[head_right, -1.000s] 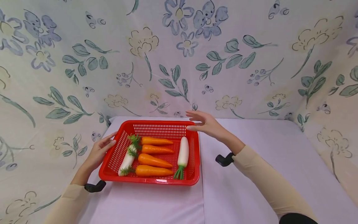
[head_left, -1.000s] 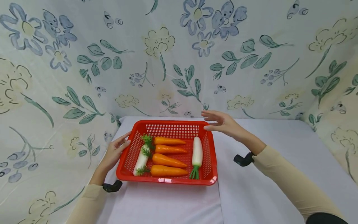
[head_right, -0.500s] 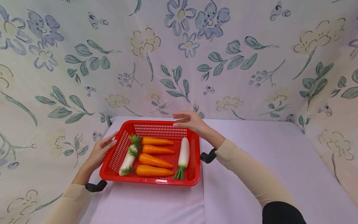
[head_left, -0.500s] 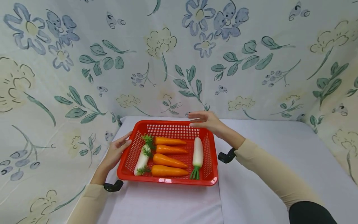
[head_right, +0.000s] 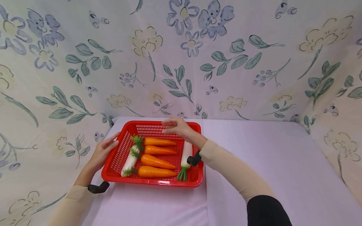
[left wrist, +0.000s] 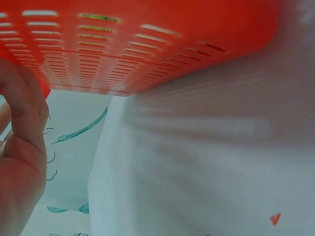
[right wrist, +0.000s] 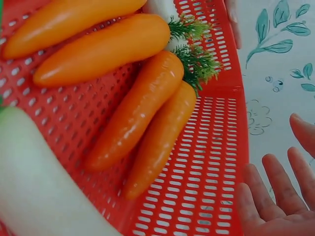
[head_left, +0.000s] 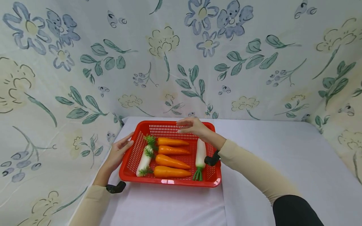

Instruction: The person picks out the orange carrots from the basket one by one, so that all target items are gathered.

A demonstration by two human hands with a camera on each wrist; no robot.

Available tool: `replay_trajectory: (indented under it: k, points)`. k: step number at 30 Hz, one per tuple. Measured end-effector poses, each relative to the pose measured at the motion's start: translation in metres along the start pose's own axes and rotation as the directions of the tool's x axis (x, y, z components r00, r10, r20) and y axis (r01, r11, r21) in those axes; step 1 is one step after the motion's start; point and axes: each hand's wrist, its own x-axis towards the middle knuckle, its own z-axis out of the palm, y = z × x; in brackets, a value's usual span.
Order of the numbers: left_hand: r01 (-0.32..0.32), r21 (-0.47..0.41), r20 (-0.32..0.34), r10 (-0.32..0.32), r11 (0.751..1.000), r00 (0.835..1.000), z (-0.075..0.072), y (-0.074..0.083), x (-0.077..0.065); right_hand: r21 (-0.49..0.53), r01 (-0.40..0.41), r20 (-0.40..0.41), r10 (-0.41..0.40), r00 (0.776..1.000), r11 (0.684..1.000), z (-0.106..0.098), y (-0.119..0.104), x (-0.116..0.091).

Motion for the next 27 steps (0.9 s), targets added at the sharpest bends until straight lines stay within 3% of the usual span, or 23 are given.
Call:
replay_trajectory:
  k: [2,9,19,27]
  points:
    - [-0.001,-0.014,0.003,0.001,1.0,1.0,0.001,0.002,0.0,0.001,-0.02,-0.014,0.02,1.0,1.0,0.005,0.002,0.004]
    - [-0.013,-0.017,-0.012,0.013,1.0,1.0,-0.008,-0.026,0.007,0.015,-0.073,-0.05,0.074,0.996,0.997,0.023,0.013,0.017]
    - [-0.019,-0.031,-0.01,0.019,0.999,1.0,-0.008,-0.026,0.007,0.077,-0.12,-0.111,0.128,0.986,0.99,0.048,0.025,0.033]
    - [-0.032,-0.04,-0.002,0.032,0.999,0.999,-0.009,-0.027,0.007,0.069,-0.172,-0.154,0.181,0.971,0.983,0.059,0.036,0.04]
